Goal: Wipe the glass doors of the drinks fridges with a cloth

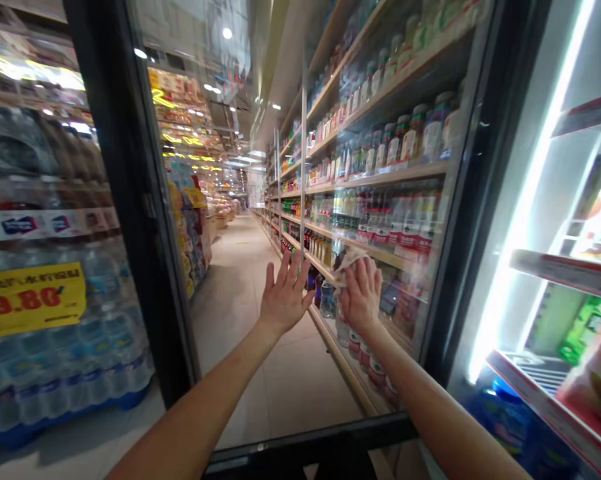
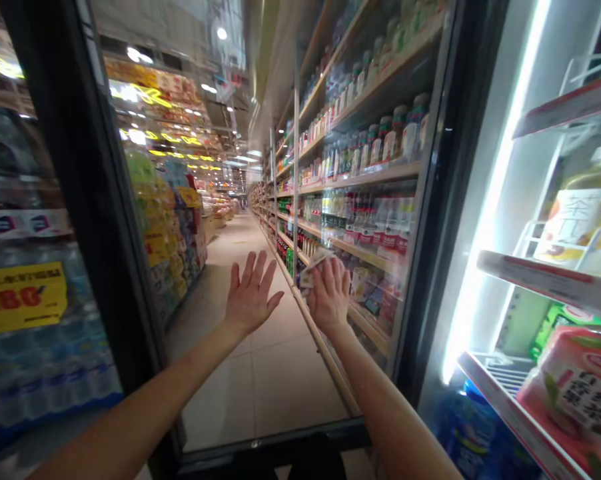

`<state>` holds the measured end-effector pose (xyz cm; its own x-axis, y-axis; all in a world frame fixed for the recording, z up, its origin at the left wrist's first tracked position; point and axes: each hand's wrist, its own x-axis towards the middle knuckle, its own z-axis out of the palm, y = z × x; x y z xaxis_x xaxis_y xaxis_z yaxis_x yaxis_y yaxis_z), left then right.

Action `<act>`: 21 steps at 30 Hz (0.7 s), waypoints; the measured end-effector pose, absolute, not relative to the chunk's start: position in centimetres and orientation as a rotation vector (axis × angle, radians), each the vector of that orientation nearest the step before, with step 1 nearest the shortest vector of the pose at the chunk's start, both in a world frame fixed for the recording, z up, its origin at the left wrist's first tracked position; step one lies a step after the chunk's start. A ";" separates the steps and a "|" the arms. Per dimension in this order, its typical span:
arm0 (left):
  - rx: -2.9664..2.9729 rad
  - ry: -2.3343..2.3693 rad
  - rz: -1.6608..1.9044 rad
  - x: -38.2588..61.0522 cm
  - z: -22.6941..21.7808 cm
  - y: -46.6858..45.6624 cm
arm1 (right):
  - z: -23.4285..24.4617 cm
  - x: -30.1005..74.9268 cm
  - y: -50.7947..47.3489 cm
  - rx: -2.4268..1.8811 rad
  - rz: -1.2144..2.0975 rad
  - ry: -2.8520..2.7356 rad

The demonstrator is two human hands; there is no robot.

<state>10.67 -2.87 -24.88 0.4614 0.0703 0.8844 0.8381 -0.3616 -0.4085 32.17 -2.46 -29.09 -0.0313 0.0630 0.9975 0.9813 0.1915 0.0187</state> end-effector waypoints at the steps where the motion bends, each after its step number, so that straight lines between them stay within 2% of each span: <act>1: -1.760 -0.778 -1.005 10.7 -24.9 -2.9 | -29.3 32.3 -2.6 -1.081 -1.074 -1.445; 3: -1.766 -0.780 -1.002 10.7 -24.8 -3.0 | -29.7 33.8 -2.7 -1.136 -1.048 -1.363; 7: -1.762 -0.786 -1.014 10.7 -24.9 -2.9 | -30.1 36.4 -2.8 -1.313 -0.806 -0.820; 9: -1.764 -0.786 -1.018 10.8 -25.0 -2.9 | -30.6 34.8 -3.1 -1.291 -0.824 -0.859; 14: -1.788 -0.794 -1.023 10.7 -25.0 -2.9 | -32.5 31.3 -3.7 -1.083 -1.080 -1.532; 19: -1.778 -0.791 -1.030 10.8 -25.1 -2.9 | -32.7 34.6 -3.2 -1.301 -0.901 -0.927; 21: -1.776 -0.795 -1.026 10.8 -25.1 -2.9 | -32.7 33.5 -3.3 -1.269 -0.912 -0.976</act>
